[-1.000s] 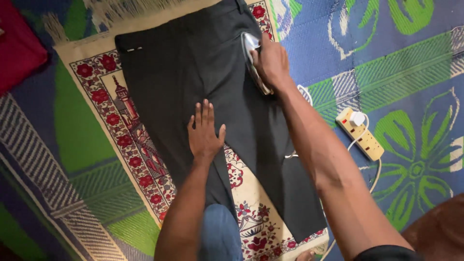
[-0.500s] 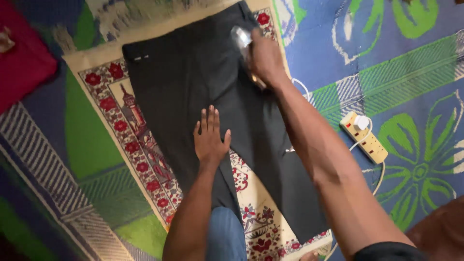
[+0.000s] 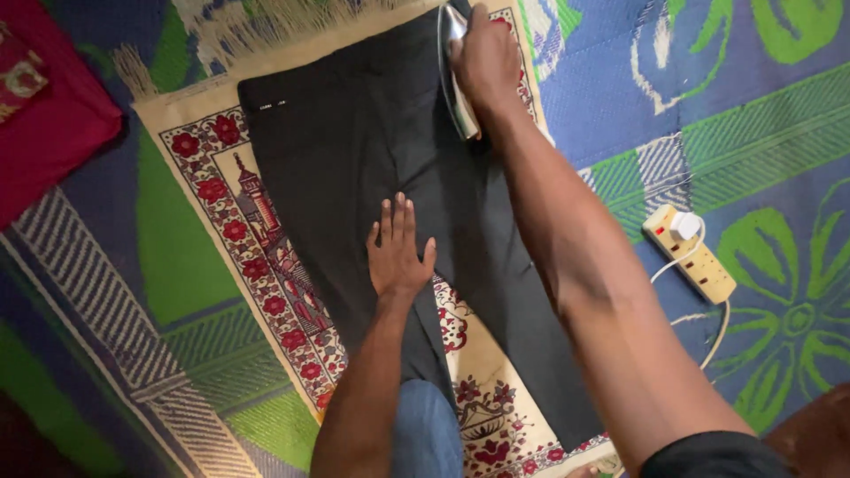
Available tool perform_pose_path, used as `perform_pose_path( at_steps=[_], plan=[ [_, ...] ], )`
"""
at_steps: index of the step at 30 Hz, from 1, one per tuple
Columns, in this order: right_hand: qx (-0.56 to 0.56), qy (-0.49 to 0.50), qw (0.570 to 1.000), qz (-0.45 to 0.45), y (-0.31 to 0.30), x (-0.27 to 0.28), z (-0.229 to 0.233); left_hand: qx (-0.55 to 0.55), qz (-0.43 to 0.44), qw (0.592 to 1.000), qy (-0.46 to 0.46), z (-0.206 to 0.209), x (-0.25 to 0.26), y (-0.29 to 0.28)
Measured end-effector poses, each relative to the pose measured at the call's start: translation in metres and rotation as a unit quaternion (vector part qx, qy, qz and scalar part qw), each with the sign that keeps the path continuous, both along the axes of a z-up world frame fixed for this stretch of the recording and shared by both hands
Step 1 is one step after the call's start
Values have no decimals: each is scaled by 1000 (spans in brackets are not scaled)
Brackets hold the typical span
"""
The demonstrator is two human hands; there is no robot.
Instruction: Ironing a pair of black trousers on the floor mat
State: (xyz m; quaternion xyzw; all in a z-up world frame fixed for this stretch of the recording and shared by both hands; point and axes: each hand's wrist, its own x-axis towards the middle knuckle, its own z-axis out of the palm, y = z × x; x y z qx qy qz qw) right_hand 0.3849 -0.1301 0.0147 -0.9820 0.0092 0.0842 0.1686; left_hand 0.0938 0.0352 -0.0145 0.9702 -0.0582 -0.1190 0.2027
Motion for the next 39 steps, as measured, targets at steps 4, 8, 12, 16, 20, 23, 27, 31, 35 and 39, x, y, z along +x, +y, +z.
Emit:
perform_pose_path(
  at_steps=[4, 8, 12, 16, 20, 23, 27, 31, 35, 39],
  plan=[
    [24, -16, 997, 65, 2, 6, 10, -1, 1, 1000, 14, 1, -2, -2],
    [37, -47, 997, 50, -1, 20, -22, -5, 6, 1000, 3, -1, -2, -3],
    [60, -42, 992, 100, 19, 19, -27, 3, -5, 1000, 6, 2, -1, 1],
    [21, -26, 987, 155, 40, 15, -35, -15, 9, 1000, 15, 0, -6, -2],
    [14, 29, 992, 119, 45, 0, -39, -57, 16, 998, -29, 1, 1, 1],
    [17, -52, 998, 41, 41, -3, -26, -104, 45, 993, 21, 18, 24, 3],
    [29, 65, 989, 130, 37, -31, -5, -82, 124, 989, 4, 14, 110, 18],
    [18, 2, 996, 91, 38, -51, 4, -44, 6, 994, -98, -27, 189, 58],
    [47, 13, 988, 145, 42, -59, 14, 66, -109, 986, -108, -40, 223, 96],
    [13, 21, 998, 60, 50, -68, 20, 75, -121, 988, -66, -19, 223, 105]
  ],
)
